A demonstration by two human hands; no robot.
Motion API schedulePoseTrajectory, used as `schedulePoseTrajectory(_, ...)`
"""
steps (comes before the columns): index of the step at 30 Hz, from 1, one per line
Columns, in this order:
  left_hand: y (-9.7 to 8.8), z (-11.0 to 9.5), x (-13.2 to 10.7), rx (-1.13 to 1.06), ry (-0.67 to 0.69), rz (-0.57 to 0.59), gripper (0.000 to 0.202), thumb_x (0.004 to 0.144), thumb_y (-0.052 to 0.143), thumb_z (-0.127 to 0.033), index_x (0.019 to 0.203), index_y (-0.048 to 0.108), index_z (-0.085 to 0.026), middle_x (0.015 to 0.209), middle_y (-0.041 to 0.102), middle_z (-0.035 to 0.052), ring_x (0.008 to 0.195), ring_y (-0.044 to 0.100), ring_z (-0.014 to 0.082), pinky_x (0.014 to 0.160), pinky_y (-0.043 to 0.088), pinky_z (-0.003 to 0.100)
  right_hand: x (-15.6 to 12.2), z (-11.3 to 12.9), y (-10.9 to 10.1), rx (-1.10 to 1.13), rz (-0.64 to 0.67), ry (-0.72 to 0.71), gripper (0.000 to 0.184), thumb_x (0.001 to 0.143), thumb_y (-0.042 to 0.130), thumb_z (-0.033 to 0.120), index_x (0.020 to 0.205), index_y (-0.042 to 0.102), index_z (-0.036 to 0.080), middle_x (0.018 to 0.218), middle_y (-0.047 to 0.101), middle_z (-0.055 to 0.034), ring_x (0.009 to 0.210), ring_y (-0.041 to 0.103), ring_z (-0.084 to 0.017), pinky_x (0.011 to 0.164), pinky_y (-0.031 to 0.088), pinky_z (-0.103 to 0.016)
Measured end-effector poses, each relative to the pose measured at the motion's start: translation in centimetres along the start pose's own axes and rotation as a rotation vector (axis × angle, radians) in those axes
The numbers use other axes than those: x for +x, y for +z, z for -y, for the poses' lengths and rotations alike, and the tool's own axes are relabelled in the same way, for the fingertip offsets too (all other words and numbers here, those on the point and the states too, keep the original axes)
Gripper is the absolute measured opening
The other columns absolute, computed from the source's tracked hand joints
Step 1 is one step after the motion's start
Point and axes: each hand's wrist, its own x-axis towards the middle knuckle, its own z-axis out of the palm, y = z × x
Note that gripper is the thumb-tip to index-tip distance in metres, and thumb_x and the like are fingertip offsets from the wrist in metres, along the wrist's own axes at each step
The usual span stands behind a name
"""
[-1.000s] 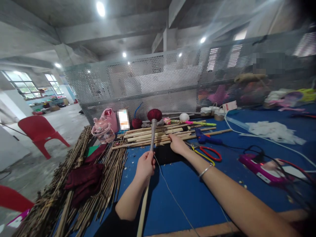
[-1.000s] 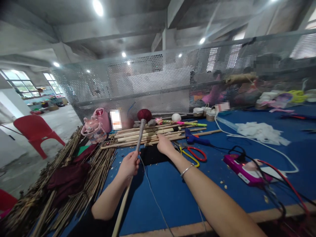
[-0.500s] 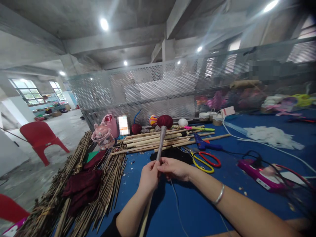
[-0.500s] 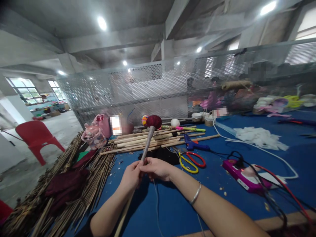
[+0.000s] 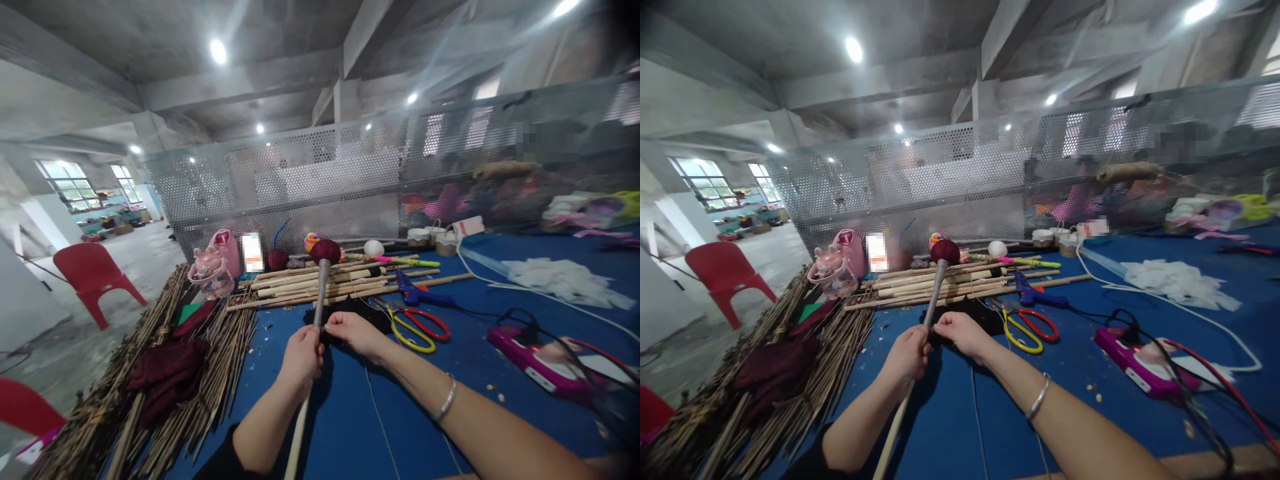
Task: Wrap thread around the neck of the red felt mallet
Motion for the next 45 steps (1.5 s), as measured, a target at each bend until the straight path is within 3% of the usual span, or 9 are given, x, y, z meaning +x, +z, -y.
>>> schedulePoseTrajectory(5,0.5,0.9,0.2,0.080,0.094,0.006,0.034,0.074,0.048,-0.051,0.081,0.056,-0.019,0.045,0.037,-0.0074,0.030,0.027,0.0051,0.031,0.017,0.018,-0.2,1.0,0.5,0.240,-0.137,-0.057,0.038,0.069,0.061,0.052,0.079,0.050,0.017,0.071,0.053,0.0011,0.064,0.049,-0.010,0.059,0.038,-0.023)
schedulePoseTrajectory(9,0.6,1.5,0.3,0.105,0.208,-0.014,0.033,0.076,0.048,-0.048,0.080,0.060,-0.018,0.043,0.035,-0.0068,0.032,0.027,0.0055,0.034,0.020,0.019,-0.7,1.9,1.8,0.536,0.023,0.105,0.037,0.074,0.054,0.054,0.086,0.048,0.020,0.072,0.055,0.0002,0.067,0.055,-0.013,0.058,0.044,-0.024)
schedulePoseTrajectory(17,0.2,1.4,0.0,0.132,0.248,0.031,0.031,0.078,0.045,-0.046,0.072,0.056,-0.017,0.045,0.034,-0.0064,0.034,0.026,0.0042,0.035,0.018,0.018,-1.0,1.7,1.7,0.153,-0.046,0.098,0.041,0.078,0.047,0.056,0.068,0.045,0.017,0.048,0.037,0.0068,0.036,0.025,-0.003,0.032,0.013,-0.015)
schedulePoseTrajectory(24,1.1,0.3,-1.0,-0.056,0.095,-0.006,0.029,0.064,0.061,-0.028,0.084,0.042,-0.020,0.043,0.033,-0.0119,0.031,0.024,0.0025,0.032,0.013,0.014,-1.3,2.1,0.9,0.330,0.134,0.050,0.034,0.064,0.068,0.038,0.084,0.052,0.015,0.047,0.043,0.0085,0.033,0.025,-0.002,0.032,0.013,-0.017)
schedulePoseTrajectory(27,1.2,0.3,-1.2,-0.124,0.122,0.016,0.028,0.064,0.062,-0.031,0.079,0.040,-0.019,0.045,0.039,-0.0106,0.031,0.025,0.0015,0.032,0.013,0.013,-1.1,1.9,0.8,0.356,0.160,0.005,0.034,0.061,0.070,0.036,0.079,0.054,0.012,0.053,0.052,0.0040,0.038,0.035,-0.002,0.035,0.018,-0.016)
schedulePoseTrajectory(34,1.3,0.7,-1.1,-0.259,0.263,0.140,0.037,0.063,0.062,-0.046,0.073,0.043,-0.017,0.060,0.058,-0.0010,0.033,0.039,0.0036,0.033,0.024,0.016,-0.6,1.2,-0.1,0.416,0.229,0.055,0.034,0.068,0.066,0.038,0.090,0.056,0.014,0.046,0.047,0.0073,0.032,0.026,-0.002,0.033,0.007,-0.017)
schedulePoseTrajectory(39,1.6,1.8,-1.1,0.086,0.266,0.069,0.039,0.077,0.044,-0.053,0.069,0.051,-0.015,0.049,0.050,-0.0022,0.036,0.038,0.0063,0.038,0.027,0.019,-0.5,1.0,-0.3,0.352,0.188,0.060,0.029,0.063,0.069,0.036,0.068,0.052,0.013,0.048,0.050,0.0043,0.035,0.033,-0.002,0.034,0.016,-0.017)
schedulePoseTrajectory(42,1.3,2.3,-0.9,0.361,0.358,-0.050,0.029,0.072,0.055,-0.043,0.064,0.053,-0.015,0.051,0.049,-0.0027,0.046,0.041,0.0069,0.045,0.029,0.019,-0.4,0.6,-0.3,0.252,0.140,0.120,0.031,0.058,0.072,0.034,0.061,0.049,0.013,0.048,0.051,0.0026,0.041,0.040,-0.005,0.038,0.024,-0.018)
schedulePoseTrajectory(45,0.7,2.1,-0.5,0.452,0.318,-0.069,0.025,0.066,0.064,-0.037,0.063,0.051,-0.015,0.051,0.049,-0.0032,0.046,0.040,0.0069,0.045,0.028,0.019,-0.3,0.2,-0.5,0.146,0.121,0.210,0.032,0.061,0.071,0.036,0.062,0.049,0.013,0.044,0.044,0.0059,0.035,0.030,-0.002,0.035,0.015,-0.018)
